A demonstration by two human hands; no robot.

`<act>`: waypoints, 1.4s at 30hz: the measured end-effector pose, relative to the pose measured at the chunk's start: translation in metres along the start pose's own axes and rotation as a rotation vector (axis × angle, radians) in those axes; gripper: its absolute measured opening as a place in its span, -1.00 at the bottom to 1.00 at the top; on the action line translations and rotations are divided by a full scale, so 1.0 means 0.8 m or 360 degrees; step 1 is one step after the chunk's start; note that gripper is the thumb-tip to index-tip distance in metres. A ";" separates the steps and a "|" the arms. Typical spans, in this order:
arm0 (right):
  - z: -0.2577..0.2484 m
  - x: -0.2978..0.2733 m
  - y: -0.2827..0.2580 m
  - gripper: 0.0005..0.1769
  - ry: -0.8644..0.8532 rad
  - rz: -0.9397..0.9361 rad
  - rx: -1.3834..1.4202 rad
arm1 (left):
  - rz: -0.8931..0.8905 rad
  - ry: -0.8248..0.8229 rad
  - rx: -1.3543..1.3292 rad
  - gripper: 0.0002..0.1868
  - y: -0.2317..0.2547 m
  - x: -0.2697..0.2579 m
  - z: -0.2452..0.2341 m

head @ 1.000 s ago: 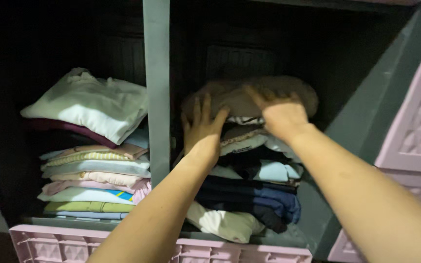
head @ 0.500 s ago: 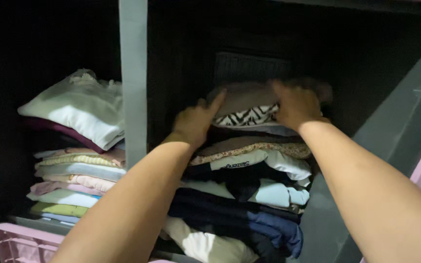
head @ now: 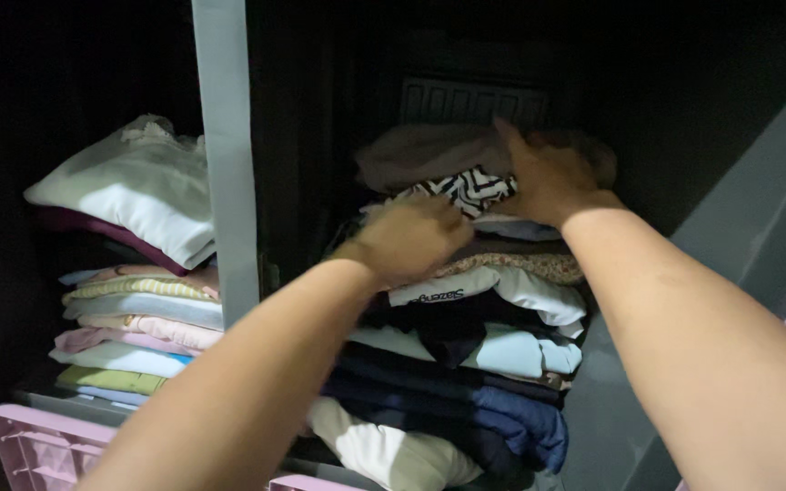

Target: The person selects folded clothes from a wardrobe and places them into an open suitcase on a bed. They repeatedly reach into the wardrobe, retrieve items, and pack them into the suitcase, occasionally folding or rolling items on the bed before placing them inside.

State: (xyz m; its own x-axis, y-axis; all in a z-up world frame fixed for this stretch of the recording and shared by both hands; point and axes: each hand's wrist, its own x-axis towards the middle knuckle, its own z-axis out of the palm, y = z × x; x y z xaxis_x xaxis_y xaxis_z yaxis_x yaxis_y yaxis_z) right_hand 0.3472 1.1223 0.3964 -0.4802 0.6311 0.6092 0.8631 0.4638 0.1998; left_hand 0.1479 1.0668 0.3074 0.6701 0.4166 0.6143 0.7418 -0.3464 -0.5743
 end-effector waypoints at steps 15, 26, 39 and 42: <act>0.023 0.042 0.024 -0.18 0.0158 0.0515 0.0020 | -0.0910 -0.0159 -0.0166 -0.43 0.009 0.029 0.047; -0.010 -0.003 -0.013 0.14 -0.0345 0.0362 0.0006 | -0.0810 0.0370 0.0060 -0.73 0.041 -0.030 0.077; 0.008 0.004 0.004 0.01 -0.0227 0.0166 0.0053 | -0.0739 0.0320 0.0284 -0.79 0.061 -0.035 0.098; 0.011 0.008 0.002 0.01 -0.0311 0.0277 -0.0059 | -0.0689 0.0349 0.0415 -0.83 0.062 -0.035 0.096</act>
State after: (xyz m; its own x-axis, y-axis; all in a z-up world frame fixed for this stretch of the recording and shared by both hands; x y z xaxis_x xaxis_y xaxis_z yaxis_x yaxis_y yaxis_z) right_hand 0.3439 1.1323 0.3939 -0.3417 0.8093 0.4777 0.9389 0.3167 0.1350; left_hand 0.1638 1.1025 0.2201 0.3157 0.2804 0.9065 0.9385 0.0489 -0.3419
